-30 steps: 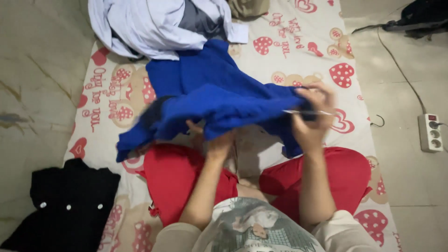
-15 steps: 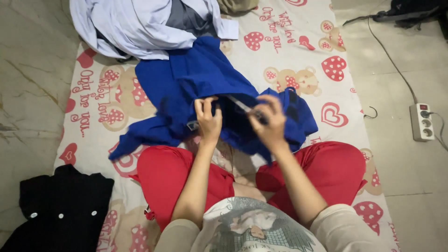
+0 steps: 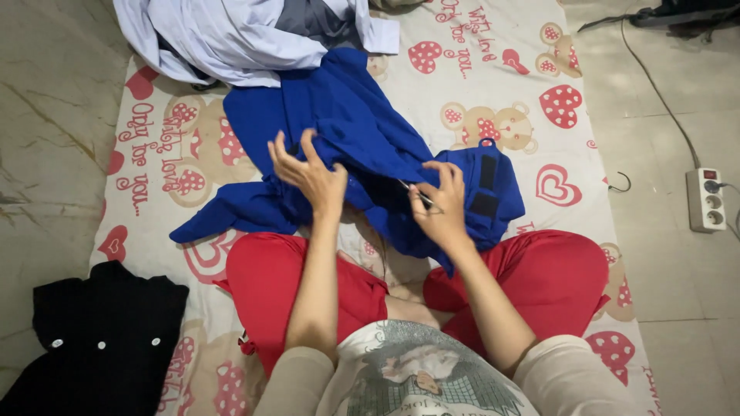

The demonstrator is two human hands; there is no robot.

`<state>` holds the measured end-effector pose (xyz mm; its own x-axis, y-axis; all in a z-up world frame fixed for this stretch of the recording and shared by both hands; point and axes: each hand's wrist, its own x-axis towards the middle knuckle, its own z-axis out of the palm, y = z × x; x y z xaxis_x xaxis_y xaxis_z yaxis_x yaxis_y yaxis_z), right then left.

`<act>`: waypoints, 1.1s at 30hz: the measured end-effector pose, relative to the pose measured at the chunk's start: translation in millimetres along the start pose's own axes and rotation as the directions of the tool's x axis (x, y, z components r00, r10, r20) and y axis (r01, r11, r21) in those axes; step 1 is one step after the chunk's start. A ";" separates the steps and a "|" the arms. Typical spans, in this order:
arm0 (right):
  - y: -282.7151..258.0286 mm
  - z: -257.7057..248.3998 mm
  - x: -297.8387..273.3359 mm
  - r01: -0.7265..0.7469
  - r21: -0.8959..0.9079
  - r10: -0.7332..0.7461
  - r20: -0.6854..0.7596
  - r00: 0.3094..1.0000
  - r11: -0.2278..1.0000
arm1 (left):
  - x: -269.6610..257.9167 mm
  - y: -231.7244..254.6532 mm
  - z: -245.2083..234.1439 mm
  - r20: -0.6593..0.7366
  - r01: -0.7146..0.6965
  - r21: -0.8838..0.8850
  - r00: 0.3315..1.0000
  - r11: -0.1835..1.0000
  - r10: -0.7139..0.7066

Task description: The person folds a blue long-sleeved shirt on a patterned mat. They smooth the fabric, fold the sleeves and sides inward, fold the shirt in half, then fold it again into a compact rectangle and button the collar.

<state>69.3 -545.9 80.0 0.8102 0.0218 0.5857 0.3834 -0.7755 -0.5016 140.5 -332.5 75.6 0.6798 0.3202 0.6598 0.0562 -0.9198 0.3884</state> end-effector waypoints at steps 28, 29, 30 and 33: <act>-36.4 -54.1 56.4 0.278 0.124 -0.237 -0.267 0.934 0.953 | 45.9 15.5 -97.9 0.004 -0.171 -0.422 0.982 0.890 0.190; -28.3 -48.3 57.2 0.298 0.110 -0.268 -0.225 0.937 0.948 | 45.4 7.6 -98.6 0.012 -0.192 -0.489 0.974 0.851 0.226; -20.3 -42.5 58.0 0.319 0.097 -0.298 -0.183 0.937 0.943 | 45.0 -0.4 -99.4 0.017 -0.210 -0.554 0.965 0.806 0.263; 8.3 -11.2 41.1 0.316 0.227 -0.297 -0.116 0.948 0.921 | 42.9 -9.2 -97.9 0.055 -0.274 -0.571 0.928 0.774 0.368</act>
<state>100.8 -558.5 107.1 0.6030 0.1775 0.7777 0.7099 -0.5640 -0.4217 97.6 -288.1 163.4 0.6916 -0.0540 0.7203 -0.5598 -0.6702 0.4873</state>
